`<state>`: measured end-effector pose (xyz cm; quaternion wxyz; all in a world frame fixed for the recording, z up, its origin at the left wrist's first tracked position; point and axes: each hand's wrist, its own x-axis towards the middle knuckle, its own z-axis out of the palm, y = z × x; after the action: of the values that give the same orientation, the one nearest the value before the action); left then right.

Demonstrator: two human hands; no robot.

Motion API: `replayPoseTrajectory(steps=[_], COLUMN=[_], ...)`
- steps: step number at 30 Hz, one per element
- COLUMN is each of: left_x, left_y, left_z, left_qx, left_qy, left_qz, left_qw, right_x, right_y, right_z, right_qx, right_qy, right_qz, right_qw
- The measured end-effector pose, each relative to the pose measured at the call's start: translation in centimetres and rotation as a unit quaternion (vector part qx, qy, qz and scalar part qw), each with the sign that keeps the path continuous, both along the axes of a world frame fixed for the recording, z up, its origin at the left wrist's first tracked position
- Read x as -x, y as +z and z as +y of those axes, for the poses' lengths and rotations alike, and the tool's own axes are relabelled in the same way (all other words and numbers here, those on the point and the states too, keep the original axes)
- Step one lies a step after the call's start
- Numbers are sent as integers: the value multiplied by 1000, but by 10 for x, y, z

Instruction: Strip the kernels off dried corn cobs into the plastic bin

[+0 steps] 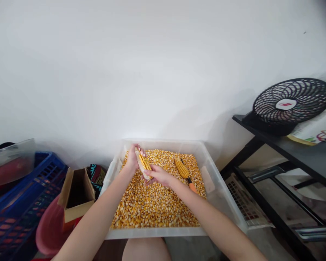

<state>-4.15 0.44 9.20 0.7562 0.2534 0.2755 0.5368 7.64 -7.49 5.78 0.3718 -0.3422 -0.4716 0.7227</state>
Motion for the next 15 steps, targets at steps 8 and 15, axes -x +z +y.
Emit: replayPoseTrajectory(steps=[8,15], left_x=[-3,-2], left_y=[-4,-4], left_z=[1,0], left_qx=[-23,-16], left_qy=[12,-5], left_qz=[5,12], left_qw=[1000,1000], right_x=[9,4], right_y=[-5,-7], right_z=[2,3], right_qx=[-95,21], right_qy=[-72,-19], right_qz=[-113,32], right_qw=[986,999])
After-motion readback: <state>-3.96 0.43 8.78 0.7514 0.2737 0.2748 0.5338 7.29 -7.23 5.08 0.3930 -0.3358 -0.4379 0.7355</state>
